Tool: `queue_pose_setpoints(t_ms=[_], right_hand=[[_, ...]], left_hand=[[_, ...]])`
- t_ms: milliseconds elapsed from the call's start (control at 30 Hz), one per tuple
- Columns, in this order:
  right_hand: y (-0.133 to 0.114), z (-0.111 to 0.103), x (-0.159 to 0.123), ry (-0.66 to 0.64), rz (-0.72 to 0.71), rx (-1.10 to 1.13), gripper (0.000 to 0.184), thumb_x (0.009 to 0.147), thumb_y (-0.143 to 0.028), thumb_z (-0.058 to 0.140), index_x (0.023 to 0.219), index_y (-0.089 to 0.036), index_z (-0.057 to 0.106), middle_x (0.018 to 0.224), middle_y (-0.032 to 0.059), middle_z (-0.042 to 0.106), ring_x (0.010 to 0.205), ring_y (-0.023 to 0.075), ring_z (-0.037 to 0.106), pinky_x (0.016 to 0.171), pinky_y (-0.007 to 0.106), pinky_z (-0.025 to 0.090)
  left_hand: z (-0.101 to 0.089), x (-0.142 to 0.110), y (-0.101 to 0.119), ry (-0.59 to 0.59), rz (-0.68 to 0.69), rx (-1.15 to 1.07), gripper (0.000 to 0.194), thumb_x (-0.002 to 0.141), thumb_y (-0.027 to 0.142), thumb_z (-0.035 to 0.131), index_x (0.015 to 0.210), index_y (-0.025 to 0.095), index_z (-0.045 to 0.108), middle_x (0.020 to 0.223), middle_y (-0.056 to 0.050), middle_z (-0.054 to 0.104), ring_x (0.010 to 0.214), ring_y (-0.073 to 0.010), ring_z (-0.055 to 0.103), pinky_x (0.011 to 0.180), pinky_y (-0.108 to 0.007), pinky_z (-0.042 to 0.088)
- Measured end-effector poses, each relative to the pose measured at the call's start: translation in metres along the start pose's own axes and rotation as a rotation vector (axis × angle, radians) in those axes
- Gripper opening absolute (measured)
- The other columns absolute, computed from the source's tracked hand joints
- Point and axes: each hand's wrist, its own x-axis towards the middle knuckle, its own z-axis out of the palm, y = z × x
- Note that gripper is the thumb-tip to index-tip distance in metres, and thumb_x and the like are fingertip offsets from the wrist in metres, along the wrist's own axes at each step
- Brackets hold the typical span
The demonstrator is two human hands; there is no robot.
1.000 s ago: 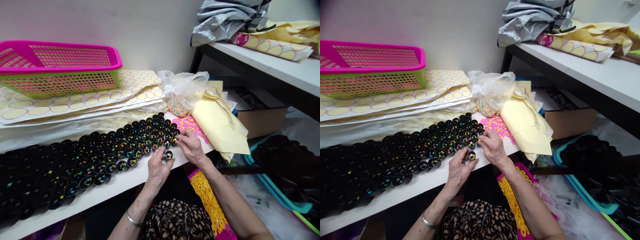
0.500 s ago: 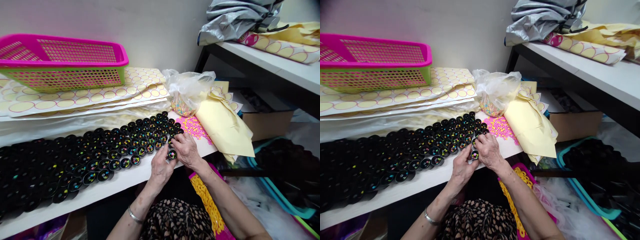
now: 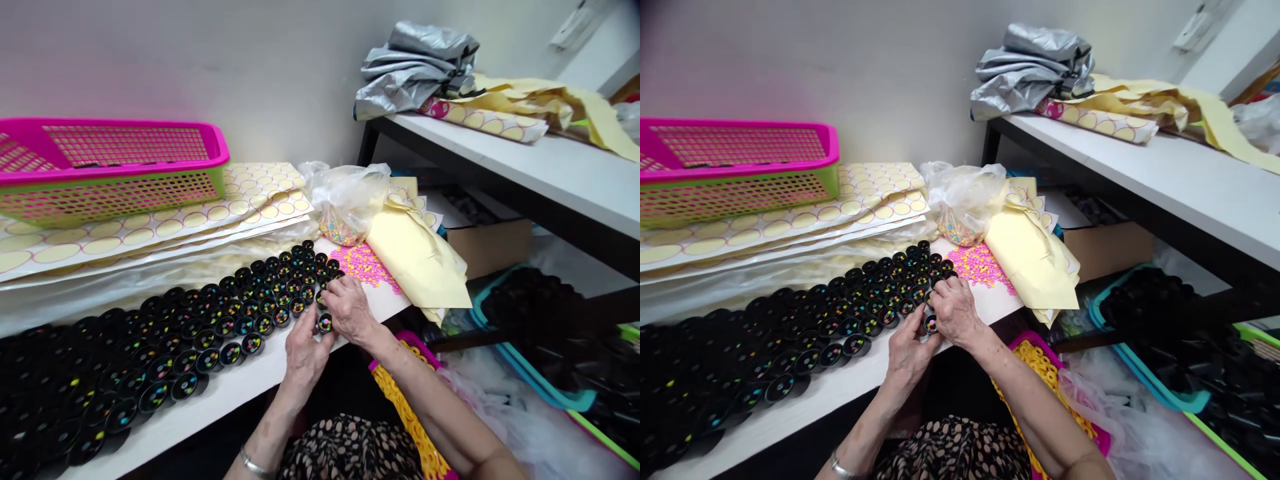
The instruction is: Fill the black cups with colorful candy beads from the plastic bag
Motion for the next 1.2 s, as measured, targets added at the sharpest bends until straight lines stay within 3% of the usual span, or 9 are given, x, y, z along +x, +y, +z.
queue_pose_setpoints(t_ms=[100, 233, 300, 400, 633, 800, 900, 1000, 1200], right_hand=[[0.017, 0.000, -0.004, 0.119, 0.075, 0.127, 0.017, 0.088, -0.022, 0.047, 0.089, -0.018, 0.064, 0.090, 0.0060, 0.058, 0.085, 0.0190, 0.045, 0.075, 0.033, 0.035], [0.055, 0.005, -0.017, 0.230, 0.337, 0.232, 0.018, 0.085, -0.016, 0.047, 0.082, -0.018, 0.064, 0.082, 0.0050, 0.057, 0.081, 0.0178, 0.048, 0.072, 0.031, 0.037], [0.071, 0.009, -0.023, 0.163, 0.409, 0.232, 0.018, 0.082, -0.013, 0.048, 0.074, -0.018, 0.063, 0.076, 0.0037, 0.056, 0.077, 0.0169, 0.048, 0.070, 0.029, 0.036], [0.081, 0.014, -0.027, 0.062, 0.396, 0.178, 0.019, 0.082, -0.013, 0.050, 0.068, -0.018, 0.062, 0.074, 0.0032, 0.056, 0.076, 0.0163, 0.047, 0.069, 0.028, 0.035], [0.071, 0.014, -0.022, -0.076, 0.317, -0.071, 0.019, 0.084, -0.015, 0.046, 0.072, -0.017, 0.061, 0.077, 0.0056, 0.057, 0.077, 0.0181, 0.044, 0.069, 0.029, 0.031], [0.062, 0.002, -0.018, -0.275, 0.370, 0.106, 0.019, 0.081, -0.013, 0.045, 0.074, -0.017, 0.061, 0.078, 0.0040, 0.060, 0.074, 0.0152, 0.051, 0.065, 0.026, 0.033], [0.064, -0.003, -0.011, -0.374, 0.539, 0.283, 0.018, 0.077, -0.017, 0.047, 0.071, -0.017, 0.065, 0.075, 0.0030, 0.064, 0.070, 0.0145, 0.055, 0.060, 0.024, 0.034], [0.069, -0.004, -0.002, -0.391, 0.692, 0.393, 0.017, 0.072, -0.018, 0.051, 0.069, -0.016, 0.068, 0.067, 0.0021, 0.065, 0.066, 0.0145, 0.056, 0.058, 0.023, 0.035], [0.070, -0.007, 0.008, -0.475, 0.580, 0.200, 0.019, 0.071, -0.016, 0.050, 0.071, -0.016, 0.069, 0.070, 0.0046, 0.065, 0.064, 0.0148, 0.054, 0.055, 0.024, 0.031]], left_hand=[[-0.001, 0.001, 0.003, 0.023, 0.005, 0.011, 0.055, 0.069, 0.028, 0.067, 0.120, 0.017, 0.052, 0.100, -0.006, 0.064, 0.076, -0.0154, 0.060, 0.072, -0.029, 0.051], [-0.003, 0.000, 0.006, 0.014, -0.034, 0.005, 0.056, 0.067, 0.025, 0.069, 0.120, 0.017, 0.053, 0.092, -0.003, 0.063, 0.067, -0.0126, 0.057, 0.064, -0.026, 0.050], [-0.002, 0.000, 0.006, 0.018, -0.047, 0.006, 0.056, 0.067, 0.026, 0.070, 0.119, 0.018, 0.053, 0.095, -0.004, 0.064, 0.070, -0.0135, 0.058, 0.064, -0.026, 0.050], [-0.001, 0.000, 0.006, 0.030, -0.040, 0.016, 0.055, 0.067, 0.026, 0.070, 0.119, 0.017, 0.054, 0.100, -0.005, 0.063, 0.076, -0.0150, 0.059, 0.069, -0.027, 0.051], [0.000, -0.002, 0.005, 0.021, -0.025, 0.015, 0.057, 0.068, 0.025, 0.070, 0.121, 0.015, 0.052, 0.103, -0.007, 0.063, 0.085, -0.0170, 0.060, 0.075, -0.029, 0.051], [0.000, -0.002, 0.005, 0.007, -0.035, 0.001, 0.055, 0.068, 0.025, 0.069, 0.119, 0.014, 0.053, 0.109, -0.010, 0.062, 0.092, -0.0194, 0.060, 0.079, -0.032, 0.051], [-0.001, -0.002, 0.006, 0.002, -0.052, -0.011, 0.054, 0.068, 0.026, 0.069, 0.119, 0.015, 0.054, 0.109, -0.009, 0.062, 0.093, -0.0200, 0.060, 0.081, -0.033, 0.051], [-0.002, -0.001, 0.008, -0.013, -0.066, -0.020, 0.055, 0.068, 0.025, 0.069, 0.120, 0.015, 0.053, 0.108, -0.009, 0.062, 0.093, -0.0199, 0.060, 0.080, -0.032, 0.051], [-0.004, -0.001, 0.011, -0.022, -0.052, -0.003, 0.054, 0.067, 0.022, 0.070, 0.119, 0.015, 0.053, 0.102, -0.007, 0.063, 0.091, -0.0194, 0.060, 0.079, -0.031, 0.051]])
